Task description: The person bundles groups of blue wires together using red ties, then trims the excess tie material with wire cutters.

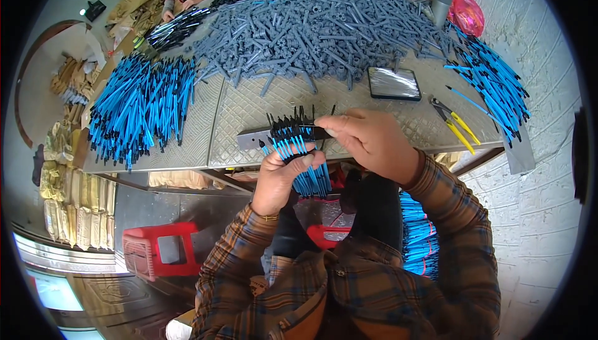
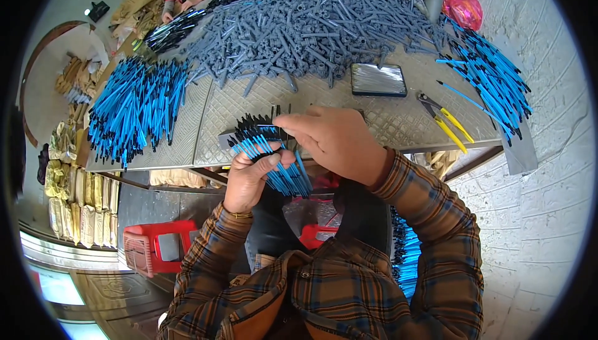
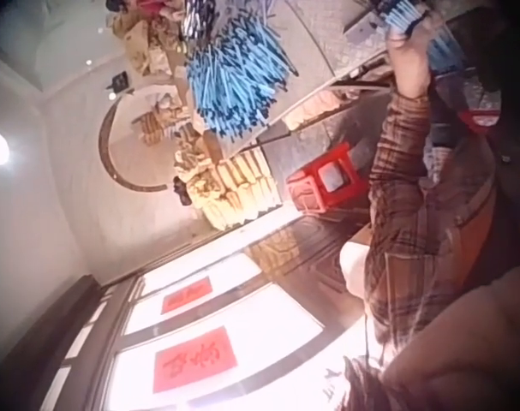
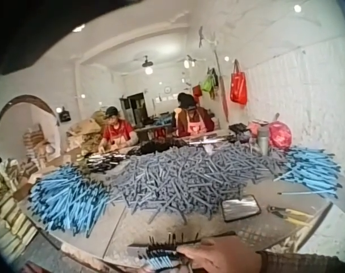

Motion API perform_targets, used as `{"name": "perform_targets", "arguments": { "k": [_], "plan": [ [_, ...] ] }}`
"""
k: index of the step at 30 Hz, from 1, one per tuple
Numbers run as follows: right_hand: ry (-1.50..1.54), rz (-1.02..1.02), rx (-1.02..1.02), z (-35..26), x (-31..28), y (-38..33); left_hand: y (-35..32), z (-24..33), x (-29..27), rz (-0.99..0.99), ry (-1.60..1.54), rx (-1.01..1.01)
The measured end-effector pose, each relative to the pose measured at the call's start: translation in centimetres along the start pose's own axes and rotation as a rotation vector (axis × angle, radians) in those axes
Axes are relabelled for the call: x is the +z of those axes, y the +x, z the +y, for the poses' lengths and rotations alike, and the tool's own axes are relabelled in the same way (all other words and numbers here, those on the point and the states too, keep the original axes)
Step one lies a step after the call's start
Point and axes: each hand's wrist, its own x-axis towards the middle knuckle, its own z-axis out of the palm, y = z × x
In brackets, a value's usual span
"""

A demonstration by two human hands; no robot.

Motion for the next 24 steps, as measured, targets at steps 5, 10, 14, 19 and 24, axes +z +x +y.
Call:
{"name": "perform_targets", "arguments": {
  "k": [5,10,14,19,24],
  "plan": [
    [0.024,0.019,0.000,0.2,0.2,0.0,0.1,-0.3,-0.3,-0.018,0.031,0.005],
    [-0.007,-0.015,-0.062,-0.1,-0.4,0.2,0.0,-0.3,-0.4,-0.023,0.061,-0.028],
    [-0.120,-0.102,-0.109,0.4,-1.5,0.5,0.0,-0.3,-0.7,-0.039,0.072,-0.052],
    [-0.116,-0.094,-0.114,0.2,-1.2,0.4,-0.1,-0.4,-0.2,-0.007,0.104,-0.035],
    [0.117,-0.032,-0.027,-0.2,0.1,-0.1,0.0,-0.6,-0.1,-0.037,0.119,-0.011]
  ]
}}
